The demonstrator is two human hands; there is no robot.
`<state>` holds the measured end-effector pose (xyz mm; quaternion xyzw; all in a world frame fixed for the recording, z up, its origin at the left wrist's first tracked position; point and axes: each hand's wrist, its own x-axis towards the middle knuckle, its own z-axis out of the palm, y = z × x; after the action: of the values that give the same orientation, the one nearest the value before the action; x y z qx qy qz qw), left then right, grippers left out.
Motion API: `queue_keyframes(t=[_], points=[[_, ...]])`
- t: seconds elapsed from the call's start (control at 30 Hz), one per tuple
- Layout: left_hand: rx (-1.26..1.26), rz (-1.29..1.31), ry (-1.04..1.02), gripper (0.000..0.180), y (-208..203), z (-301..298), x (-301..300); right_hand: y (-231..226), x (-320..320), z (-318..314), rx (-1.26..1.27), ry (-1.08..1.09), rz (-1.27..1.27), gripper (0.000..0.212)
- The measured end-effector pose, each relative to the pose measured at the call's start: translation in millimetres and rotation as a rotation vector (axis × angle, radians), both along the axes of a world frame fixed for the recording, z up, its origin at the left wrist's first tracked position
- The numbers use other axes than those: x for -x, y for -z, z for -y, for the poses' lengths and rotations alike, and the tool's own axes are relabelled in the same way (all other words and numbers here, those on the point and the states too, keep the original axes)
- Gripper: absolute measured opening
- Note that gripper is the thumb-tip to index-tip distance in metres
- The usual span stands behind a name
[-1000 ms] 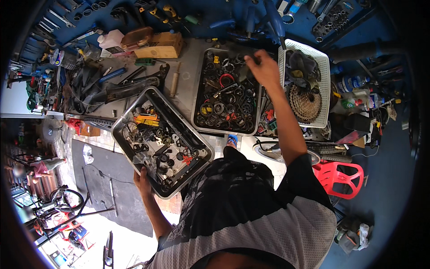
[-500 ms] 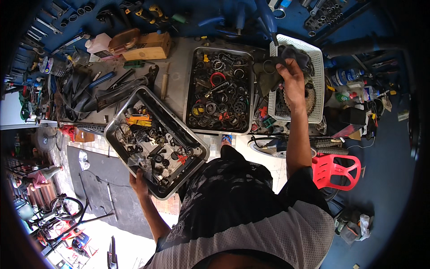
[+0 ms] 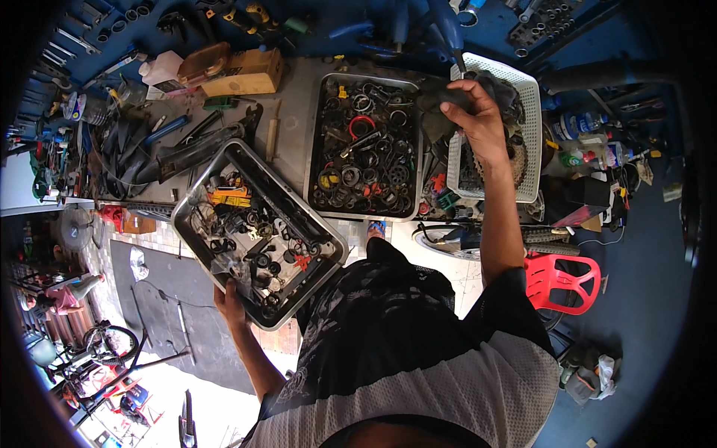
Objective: The person organizes small bicycle parts and tools on a workbench. They move items between trays, sort components, and handle a bicycle chain and various containers.
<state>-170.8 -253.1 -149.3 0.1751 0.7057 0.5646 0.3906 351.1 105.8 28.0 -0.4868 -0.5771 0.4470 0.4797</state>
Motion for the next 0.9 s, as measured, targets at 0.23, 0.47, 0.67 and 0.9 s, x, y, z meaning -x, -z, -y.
queue_keyframes(t=[0.23, 0.47, 0.67, 0.9], points=[[0.011, -0.016, -0.001, 0.034, -3, -2, -1, 38, 28, -19, -0.295, 0.048, 1.021, 0.037], [-0.042, 0.037, -0.013, 0.035, -6, -7, -6, 61, 24, -51, 0.056, 0.054, 0.192, 0.031], [-0.051, 0.064, -0.054, 0.035, -17, -9, -17, 25, 48, -17, -0.219, -0.011, 0.846, 0.02], [0.023, 0.008, -0.042, 0.033, -10, -4, -10, 70, 73, 12, -0.013, -0.817, 1.32, 0.041]])
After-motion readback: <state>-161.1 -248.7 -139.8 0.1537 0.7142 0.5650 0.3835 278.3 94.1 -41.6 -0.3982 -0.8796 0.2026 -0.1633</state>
